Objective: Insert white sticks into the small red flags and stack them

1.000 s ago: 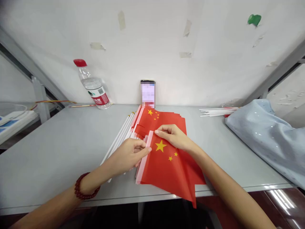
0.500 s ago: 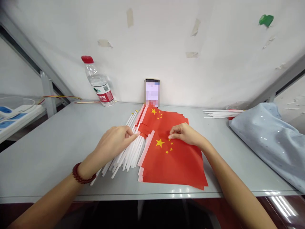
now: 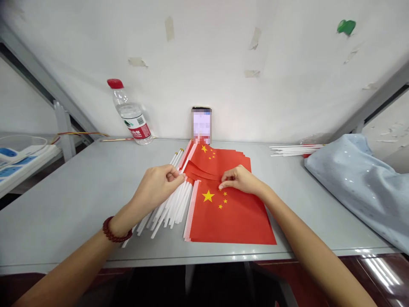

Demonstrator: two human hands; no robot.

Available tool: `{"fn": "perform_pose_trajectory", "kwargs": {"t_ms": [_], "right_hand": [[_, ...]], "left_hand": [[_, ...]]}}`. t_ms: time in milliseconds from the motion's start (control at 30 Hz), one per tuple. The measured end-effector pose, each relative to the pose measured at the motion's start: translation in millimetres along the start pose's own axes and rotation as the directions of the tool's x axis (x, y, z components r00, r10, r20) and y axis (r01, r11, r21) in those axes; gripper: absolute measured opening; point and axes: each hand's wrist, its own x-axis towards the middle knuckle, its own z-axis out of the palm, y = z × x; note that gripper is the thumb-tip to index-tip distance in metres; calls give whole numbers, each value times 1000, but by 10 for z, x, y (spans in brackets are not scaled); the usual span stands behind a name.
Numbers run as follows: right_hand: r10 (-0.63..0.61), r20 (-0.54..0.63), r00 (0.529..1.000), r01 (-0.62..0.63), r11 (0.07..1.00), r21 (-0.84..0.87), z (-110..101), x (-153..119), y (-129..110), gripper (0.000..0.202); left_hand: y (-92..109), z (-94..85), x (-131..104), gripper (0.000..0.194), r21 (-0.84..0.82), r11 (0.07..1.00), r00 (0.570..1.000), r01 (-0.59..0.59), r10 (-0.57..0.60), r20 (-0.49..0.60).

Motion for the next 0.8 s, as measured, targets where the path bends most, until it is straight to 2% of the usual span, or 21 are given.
{"fn": "perform_pose_trajectory", "kwargs": {"t_ms": [100, 167, 267, 333, 367, 433, 500, 567, 633, 733, 767, 800], "right_hand": [[-18, -125, 992, 3, 993, -121, 36, 25, 45, 38], [-52, -292, 955, -3, 983, -185, 30, 34, 65, 37], [-103, -570, 815, 6, 986, -169, -44, 28, 89, 41], [-99, -679, 727, 47, 994, -96, -125, 9, 99, 55], [-89, -707, 702, 77, 996, -48, -167, -5, 101, 61], [-51, -722, 690, 156, 985, 79, -236, -32, 92, 57], [-22, -733, 680, 268, 938, 221, -278, -54, 72, 38], [18, -763, 647, 366, 869, 332, -308, -71, 55, 22], [82, -813, 577, 423, 821, 384, -356, -93, 53, 19], [210, -881, 425, 462, 786, 410, -505, -165, 87, 30], [246, -887, 391, 465, 779, 420, -569, -197, 105, 33], [273, -878, 393, 455, 772, 443, -632, -230, 124, 34]], "left_hand": [[26, -5, -12, 21, -91, 995, 996, -52, 45, -78], [47, -8, -24, 21, -131, 983, 985, -131, 114, -132], [55, 12, -52, 19, -142, 938, 945, -317, 299, -133], [43, 48, -75, 18, -112, 891, 897, -439, 430, -98], [36, 70, -87, 17, -93, 868, 873, -488, 481, -83], [25, 108, -106, 17, -71, 837, 839, -543, 539, -67], [25, 127, -118, 17, -97, 830, 835, -550, 547, -53], [36, 120, -126, 13, -160, 837, 851, -523, 522, -48], [55, 89, -131, 9, -230, 842, 871, -488, 488, -61], [94, 14, -147, 11, -338, 828, 892, -448, 440, -105], [109, -15, -155, 11, -374, 816, 895, -441, 432, -113], [123, -43, -165, 11, -413, 800, 896, -435, 432, -106]]}}
